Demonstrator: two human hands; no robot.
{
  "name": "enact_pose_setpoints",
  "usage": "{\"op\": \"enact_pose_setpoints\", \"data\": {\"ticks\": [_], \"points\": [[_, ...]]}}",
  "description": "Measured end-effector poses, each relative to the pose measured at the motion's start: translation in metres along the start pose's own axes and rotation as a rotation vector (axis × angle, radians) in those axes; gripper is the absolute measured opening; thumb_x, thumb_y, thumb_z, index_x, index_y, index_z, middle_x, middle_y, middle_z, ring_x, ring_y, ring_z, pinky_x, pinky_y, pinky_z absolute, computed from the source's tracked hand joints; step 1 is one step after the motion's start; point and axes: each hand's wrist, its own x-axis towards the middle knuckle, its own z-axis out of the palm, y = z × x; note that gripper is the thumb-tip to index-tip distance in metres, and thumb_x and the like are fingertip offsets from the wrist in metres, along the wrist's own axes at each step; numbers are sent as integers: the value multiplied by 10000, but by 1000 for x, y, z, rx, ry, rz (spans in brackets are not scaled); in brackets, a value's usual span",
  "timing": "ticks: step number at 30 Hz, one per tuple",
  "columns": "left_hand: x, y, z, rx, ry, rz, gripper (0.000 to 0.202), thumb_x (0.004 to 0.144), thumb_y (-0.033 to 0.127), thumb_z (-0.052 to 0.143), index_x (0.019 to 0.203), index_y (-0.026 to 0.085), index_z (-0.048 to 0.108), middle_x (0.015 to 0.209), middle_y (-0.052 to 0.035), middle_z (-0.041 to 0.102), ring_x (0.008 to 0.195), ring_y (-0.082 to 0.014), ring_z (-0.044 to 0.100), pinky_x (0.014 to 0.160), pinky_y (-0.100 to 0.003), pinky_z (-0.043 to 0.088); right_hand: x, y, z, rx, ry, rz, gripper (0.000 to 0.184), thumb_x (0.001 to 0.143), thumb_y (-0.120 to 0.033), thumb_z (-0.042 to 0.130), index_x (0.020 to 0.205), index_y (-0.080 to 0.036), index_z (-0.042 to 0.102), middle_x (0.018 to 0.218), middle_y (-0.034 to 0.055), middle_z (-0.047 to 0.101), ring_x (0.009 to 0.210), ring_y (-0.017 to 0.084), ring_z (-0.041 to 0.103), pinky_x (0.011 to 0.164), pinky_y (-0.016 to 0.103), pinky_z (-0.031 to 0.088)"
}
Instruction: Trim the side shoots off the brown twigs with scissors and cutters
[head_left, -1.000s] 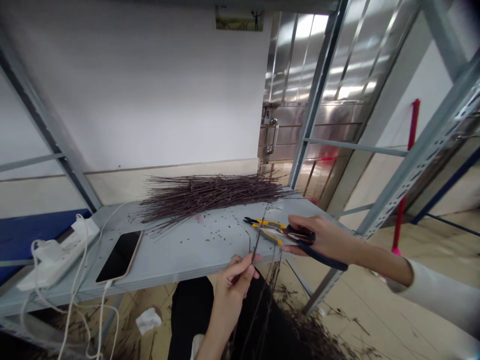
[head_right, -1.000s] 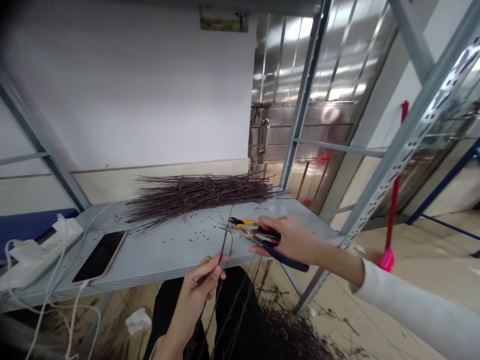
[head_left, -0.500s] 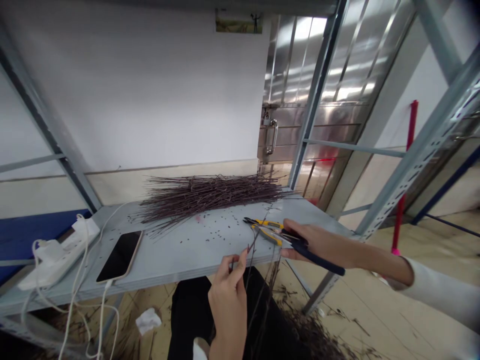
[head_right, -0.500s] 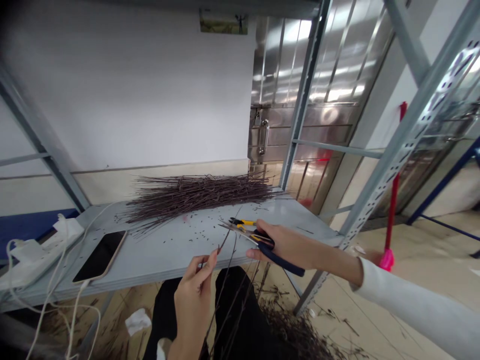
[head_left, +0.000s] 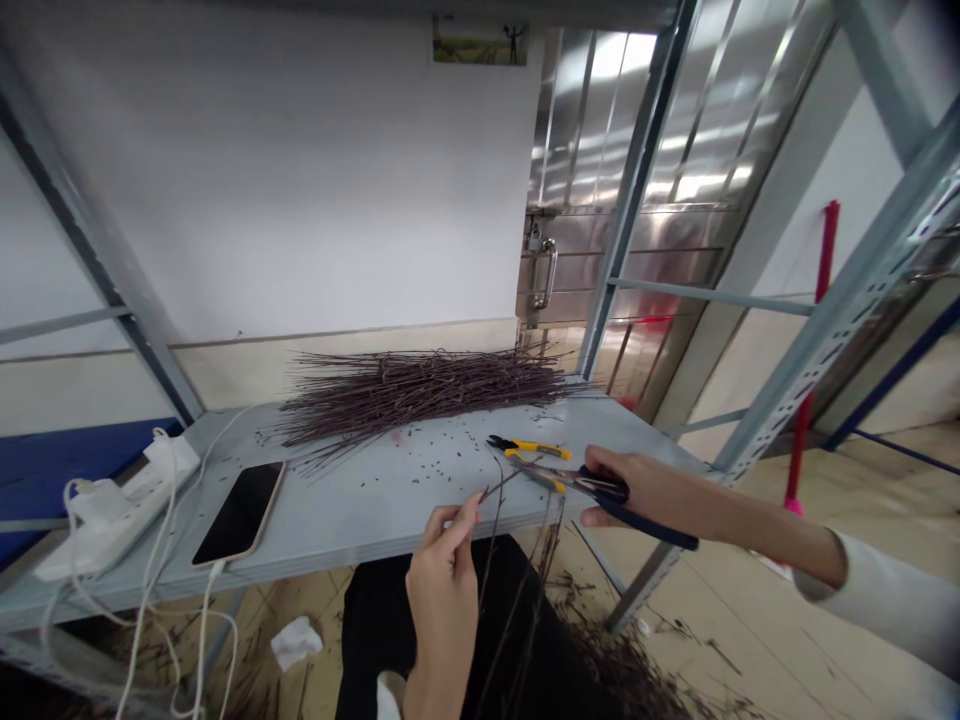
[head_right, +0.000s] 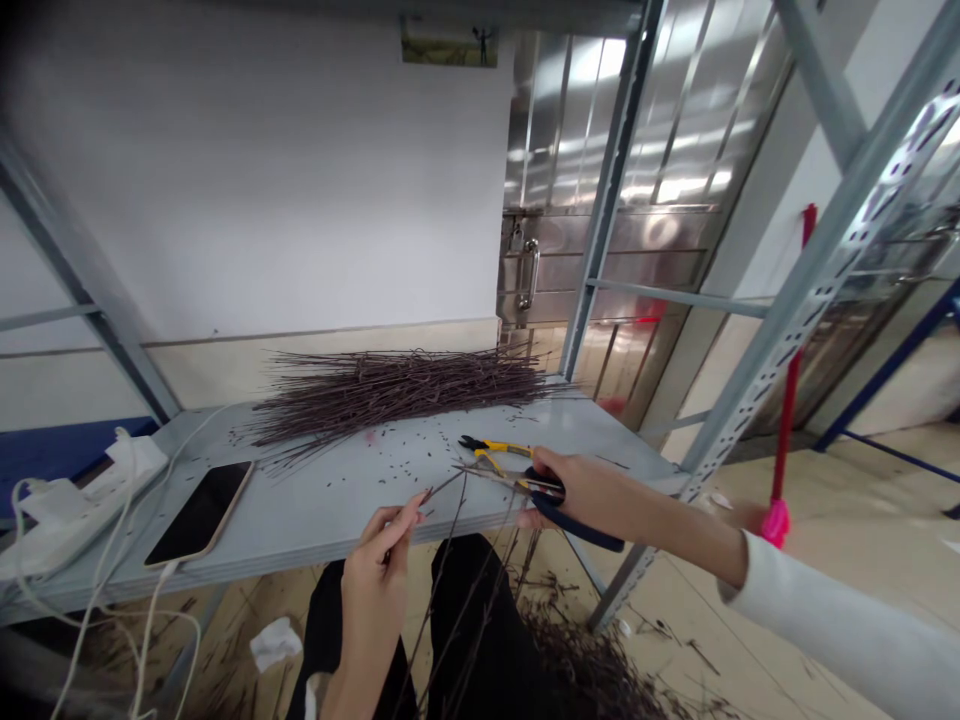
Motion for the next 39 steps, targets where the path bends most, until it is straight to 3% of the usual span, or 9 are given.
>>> {"op": "enact_pose_setpoints", "data": {"ticks": [6,11,15,18,21,26,29,33,39], "points": [[7,-9,-9,-166,92,-59,330,881,274,469,1115,196,688,934,-78,684,794,-186,607,658,-250,434,-6,38,11,48,-110,16,331,740,-488,615,810,-235,413,790,56,603,708,221,563,647,319,437],[3,-4,-10,-442,56,-143,389,828,422,572,1115,193,699,905,-82,676,483,-89,383,430,-227,310,11,104,35,-118,37,357,324,677,-416,661,778,-221,422,813,91,640,781,254,618,683,296,440],[-3,4,-12,-605,65,-219,435,767,486,645,1106,221,708,828,-57,638,451,-51,301,386,-211,227,24,148,60,-176,81,592,192,753,-354,578,720,-187,489,734,145,661,695,274,647,575,299,439],[-5,10,-16,-679,27,-291,438,719,489,698,1062,217,730,775,-46,621,445,-36,286,381,-202,192,32,162,76,-187,81,635,163,757,-320,573,731,-160,554,737,138,681,687,264,652,560,284,444],[-5,13,-17,-733,-33,-367,433,684,482,733,1022,210,746,717,-34,605,442,-29,270,383,-194,171,40,161,86,-200,74,592,220,730,-333,616,805,-126,601,793,142,691,749,278,657,621,297,466],[-2,12,-16,-794,-27,-433,419,659,475,757,991,220,752,673,-10,580,445,-22,252,393,-188,141,52,134,94,-280,128,444,342,839,-304,476,1036,-42,572,1091,283,589,1057,394,549,873,480,395],[-2,12,-15,-794,-49,-437,418,647,478,765,969,212,757,651,-1,563,440,-19,246,397,-196,121,64,111,98,-258,95,260,368,883,-315,411,1135,-83,545,1199,245,534,1140,345,495,961,453,348],[-1,14,-17,-797,-59,-417,404,644,474,770,947,206,760,625,12,545,434,-16,227,406,-205,121,86,89,106,-176,-25,84,621,771,-540,566,1255,-157,499,1259,180,520,1163,319,487,981,400,359],[-2,11,-21,-788,-49,-431,430,665,480,753,982,189,745,618,13,536,444,-22,224,414,-213,123,120,90,107,-113,-188,99,816,639,-618,642,1252,-91,529,1233,223,532,1118,357,518,909,394,414]]}}
